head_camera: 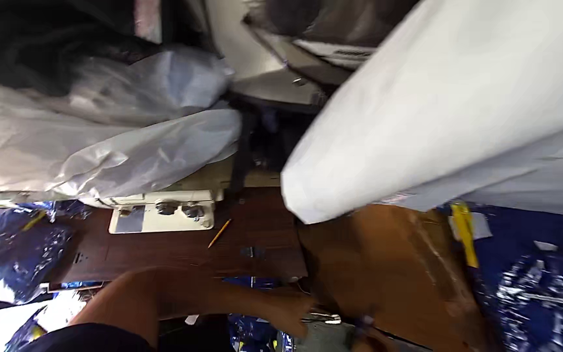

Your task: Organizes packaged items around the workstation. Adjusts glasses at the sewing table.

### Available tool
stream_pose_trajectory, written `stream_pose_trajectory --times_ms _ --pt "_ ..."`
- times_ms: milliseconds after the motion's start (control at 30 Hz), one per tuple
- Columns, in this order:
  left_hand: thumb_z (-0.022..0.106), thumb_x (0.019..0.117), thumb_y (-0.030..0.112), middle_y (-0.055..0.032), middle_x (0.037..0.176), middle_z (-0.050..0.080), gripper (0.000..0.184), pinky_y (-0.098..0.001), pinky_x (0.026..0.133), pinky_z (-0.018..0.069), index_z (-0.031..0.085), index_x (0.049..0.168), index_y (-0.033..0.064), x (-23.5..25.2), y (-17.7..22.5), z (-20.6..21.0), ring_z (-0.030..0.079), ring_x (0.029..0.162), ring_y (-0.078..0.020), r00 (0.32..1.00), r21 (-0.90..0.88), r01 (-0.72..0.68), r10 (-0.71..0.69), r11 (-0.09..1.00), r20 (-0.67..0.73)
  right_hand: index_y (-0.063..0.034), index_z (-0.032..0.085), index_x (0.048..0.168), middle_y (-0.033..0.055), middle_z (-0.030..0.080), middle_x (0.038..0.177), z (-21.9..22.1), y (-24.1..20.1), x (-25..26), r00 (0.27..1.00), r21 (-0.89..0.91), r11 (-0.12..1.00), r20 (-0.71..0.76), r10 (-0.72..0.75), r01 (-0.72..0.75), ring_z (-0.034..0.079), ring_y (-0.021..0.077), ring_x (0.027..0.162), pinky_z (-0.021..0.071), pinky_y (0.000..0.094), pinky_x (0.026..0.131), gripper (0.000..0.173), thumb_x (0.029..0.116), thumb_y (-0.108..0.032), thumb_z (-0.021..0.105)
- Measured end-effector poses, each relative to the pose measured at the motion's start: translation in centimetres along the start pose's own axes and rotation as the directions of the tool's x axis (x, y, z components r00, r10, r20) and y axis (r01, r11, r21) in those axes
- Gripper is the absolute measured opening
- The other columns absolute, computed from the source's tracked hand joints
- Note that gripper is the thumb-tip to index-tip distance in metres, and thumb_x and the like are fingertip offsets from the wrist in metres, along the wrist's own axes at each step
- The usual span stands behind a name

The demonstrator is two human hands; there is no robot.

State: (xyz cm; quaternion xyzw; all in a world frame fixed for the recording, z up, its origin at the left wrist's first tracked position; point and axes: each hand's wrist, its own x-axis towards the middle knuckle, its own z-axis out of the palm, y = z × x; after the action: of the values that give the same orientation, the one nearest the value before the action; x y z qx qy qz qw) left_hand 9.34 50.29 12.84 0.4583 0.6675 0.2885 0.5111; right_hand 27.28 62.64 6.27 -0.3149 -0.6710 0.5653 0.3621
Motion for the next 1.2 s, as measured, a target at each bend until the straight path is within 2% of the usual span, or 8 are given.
stream_pose_trajectory --times_ms 100,300,433,533,633,800,1000,1200 --pt "0.066 0.0970 0.011 -0.0281 0.116 0.067 0.034 -0.0638 0.096 0.0480 0.062 0.127 -0.0060 -9.4 -6.3 -1.3 0.064 0.111 -0.0436 0.986 0.182 0.083 -0.107 0.980 0.126 0.0092 0.066 0.106 0.0110 0.068 0.099 7.0 3.1 -3.5 0.965 -0.171 0.984 0.262 -0.001 0.047 0.066 0.0092 0.084 0.0588 0.0268 0.074 0.023 0.0863 -0.004 0.064" --pt "0.058 0.1009 0.015 -0.0230 0.116 0.068 0.033 -0.0593 0.095 0.0505 0.063 0.130 0.0003 -23.0 -13.5 -3.3 0.066 0.108 -0.0390 0.964 0.103 0.255 -0.244 0.961 -0.107 0.0026 0.074 0.099 0.0211 0.067 0.098 19.8 5.4 -2.9 0.906 -0.420 0.836 0.379 -0.190 0.352 0.067 0.0299 0.082 0.0581 0.0437 0.070 0.021 0.0847 -0.009 0.065" --pt "0.060 0.0987 0.014 -0.0198 0.116 0.069 0.037 -0.0548 0.094 0.0527 0.062 0.135 0.0049 -27.2 -16.8 -3.9 0.068 0.106 -0.0347 0.959 0.112 0.203 -0.175 0.973 -0.224 -0.0041 0.076 0.114 0.0240 0.065 0.126 23.4 4.4 -3.3 0.844 -0.327 0.809 0.410 -0.344 0.489 0.061 0.0393 0.115 0.0493 0.0536 0.098 0.035 0.0937 -0.030 0.065" --pt "0.065 0.0943 0.010 -0.0216 0.103 0.070 0.030 -0.0570 0.084 0.0545 0.066 0.122 -0.0012 -28.4 -18.7 -4.6 0.069 0.094 -0.0362 0.978 0.097 0.109 -0.090 0.989 -0.186 -0.0130 0.070 0.131 0.0141 0.062 0.140 26.4 -1.1 -7.3 0.589 0.011 0.859 0.723 -0.361 0.512 0.058 0.0256 0.131 0.0500 0.0462 0.108 0.044 0.0965 -0.039 0.065" --pt "0.067 0.0902 0.006 -0.0191 0.090 0.069 0.022 -0.0522 0.072 0.0542 0.068 0.111 -0.0029 -29.7 -20.5 -5.1 0.067 0.079 -0.0323 0.979 0.091 -0.032 0.049 0.995 -0.200 -0.0059 0.071 0.127 0.0176 0.060 0.142 29.9 -3.0 -11.6 0.252 0.200 0.901 0.916 -0.311 0.386 0.058 0.0224 0.132 0.0504 0.0365 0.111 0.034 0.0948 -0.015 0.071" --pt "0.071 0.0940 0.027 -0.0145 0.085 0.068 0.026 -0.0463 0.064 0.0574 0.069 0.098 0.0020 -33.3 -25.1 -3.9 0.070 0.075 -0.0298 0.855 0.394 0.071 0.148 0.917 -0.497 -0.0016 0.074 0.099 0.0082 0.074 0.100 32.6 -0.1 -14.8 0.427 0.237 0.910 0.823 -0.374 0.341 0.072 0.0073 0.091 0.0612 0.0223 0.081 0.011 0.0964 -0.002 0.063" --pt "0.064 0.1016 0.029 -0.0063 0.095 0.073 0.023 -0.0317 0.071 0.0578 0.070 0.111 0.0087 -36.6 -30.8 -0.6 0.071 0.083 -0.0159 0.617 0.449 -0.005 0.356 0.893 -0.701 -0.0090 0.072 0.121 0.0058 0.068 0.126 34.0 2.2 -17.6 0.324 0.358 0.933 0.879 -0.349 0.033 0.070 0.0133 0.107 0.0639 0.0313 0.086 0.025 0.0974 -0.016 0.071" --pt "0.062 0.1024 0.020 -0.0069 0.112 0.074 0.018 -0.0281 0.092 0.0569 0.073 0.110 0.0084 -40.6 -33.5 4.5 0.070 0.106 -0.0146 0.557 0.427 -0.038 0.373 0.904 -0.742 -0.0008 0.073 0.111 0.0100 0.071 0.119 32.6 2.7 -22.8 0.394 0.315 0.948 0.867 -0.306 0.044 0.075 0.0159 0.093 0.0670 0.0327 0.077 0.015 0.0995 -0.006 0.065"
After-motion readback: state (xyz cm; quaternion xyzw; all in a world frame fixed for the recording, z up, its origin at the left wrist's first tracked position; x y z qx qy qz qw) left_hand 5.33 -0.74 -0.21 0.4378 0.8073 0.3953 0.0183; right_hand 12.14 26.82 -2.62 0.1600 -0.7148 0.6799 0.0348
